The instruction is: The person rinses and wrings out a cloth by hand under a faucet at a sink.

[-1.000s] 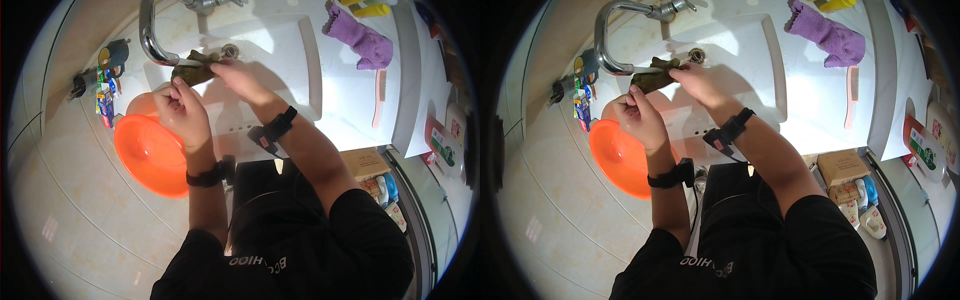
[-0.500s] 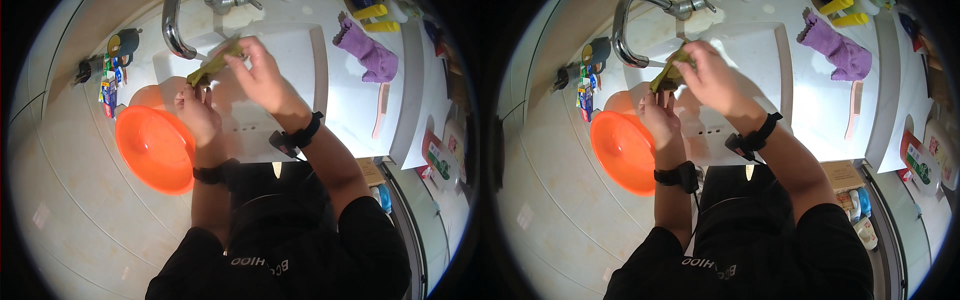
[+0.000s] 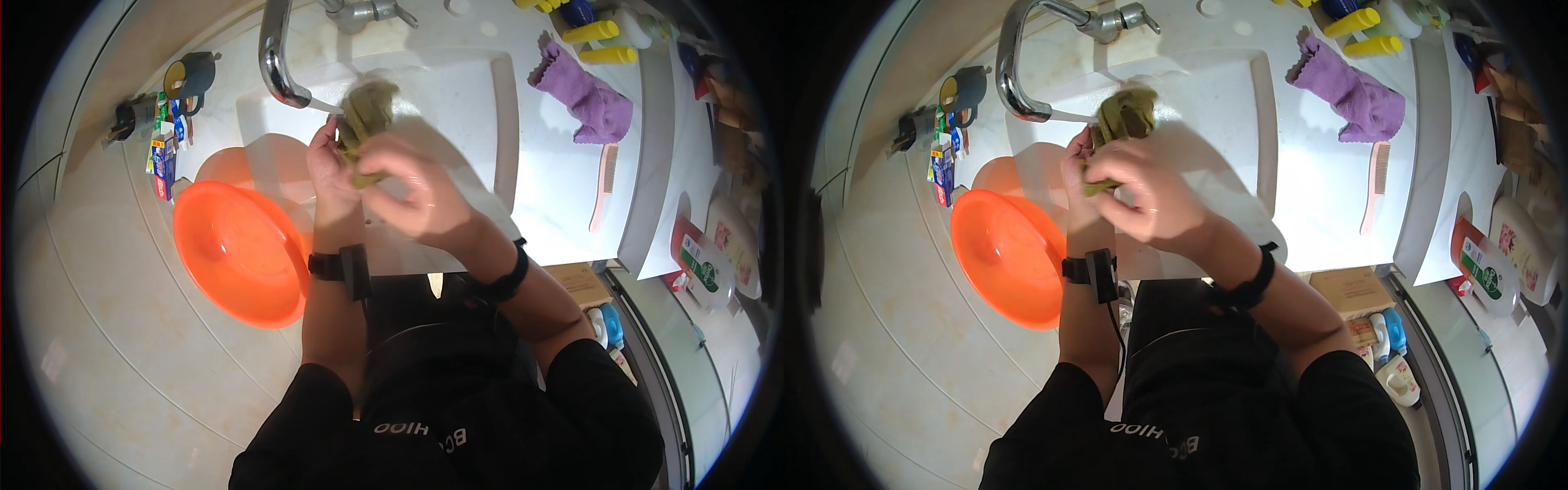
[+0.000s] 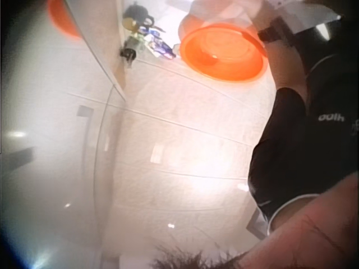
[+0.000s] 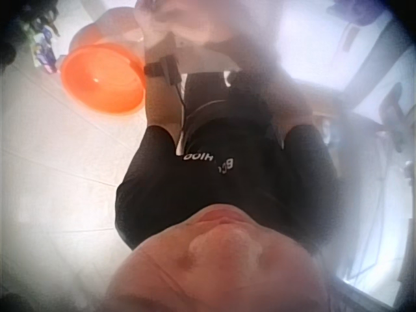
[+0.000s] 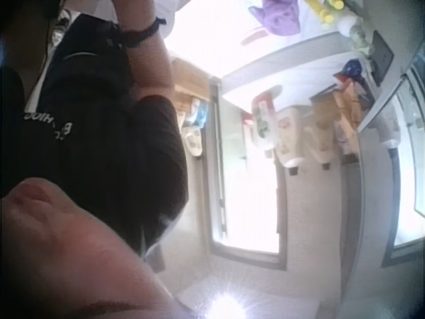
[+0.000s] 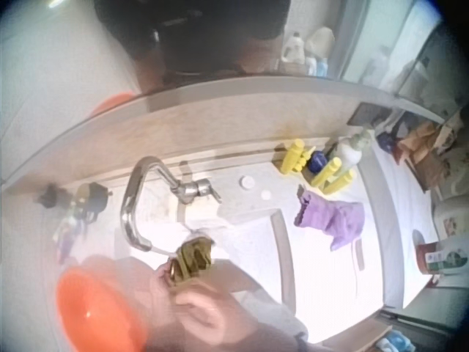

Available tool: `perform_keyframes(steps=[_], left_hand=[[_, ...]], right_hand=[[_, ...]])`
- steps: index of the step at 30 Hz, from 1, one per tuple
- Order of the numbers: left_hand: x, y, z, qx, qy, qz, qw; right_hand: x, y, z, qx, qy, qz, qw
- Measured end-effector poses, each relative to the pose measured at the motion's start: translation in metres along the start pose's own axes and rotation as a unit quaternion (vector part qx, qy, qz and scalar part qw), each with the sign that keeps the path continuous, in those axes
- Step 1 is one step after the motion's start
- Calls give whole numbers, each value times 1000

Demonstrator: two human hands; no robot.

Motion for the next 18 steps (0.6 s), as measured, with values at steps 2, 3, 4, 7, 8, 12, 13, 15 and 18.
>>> perform_keyframes(steps=[2, 3, 4, 7, 8, 12, 13, 15, 18], left_hand=[[-9, -34, -22, 60, 16, 136, 989], [-1, -26, -28, 64, 9, 139, 988], [0, -19, -25, 38, 30, 133, 990], [-6, -14, -14, -14, 54, 126, 990], [-7, -15, -10, -40, 55, 126, 990], [-23, -32, 0, -4, 73, 97, 993], [-26, -44, -7, 93, 54, 125, 986], [-16, -24, -11, 197, 21, 152, 968], [-29, -12, 18, -82, 215, -87, 969]], right_hand=[[-3, -13, 16, -58, -49, 18, 997], [-11, -30, 31, -132, -84, 57, 986], [-19, -33, 41, -132, -82, 57, 986], [-55, -52, 65, -348, 46, -161, 922], [-68, -56, 70, -402, 92, -205, 888], [-114, -49, 63, -452, 294, -381, 751], [-123, -43, 54, -417, 318, -397, 754], [-155, -52, 46, -393, 349, -384, 759], [-141, -28, 16, -316, 398, -317, 801]])
Point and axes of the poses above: each hand's wrist, its own z-axis away from the middle knuckle, its own y-axis out of the palm, x = y × z, the point moved 5 cm from there along -z, towards the middle knuckle, and after that the axes turned 13 degrees about -z, right-handed, at the moved point
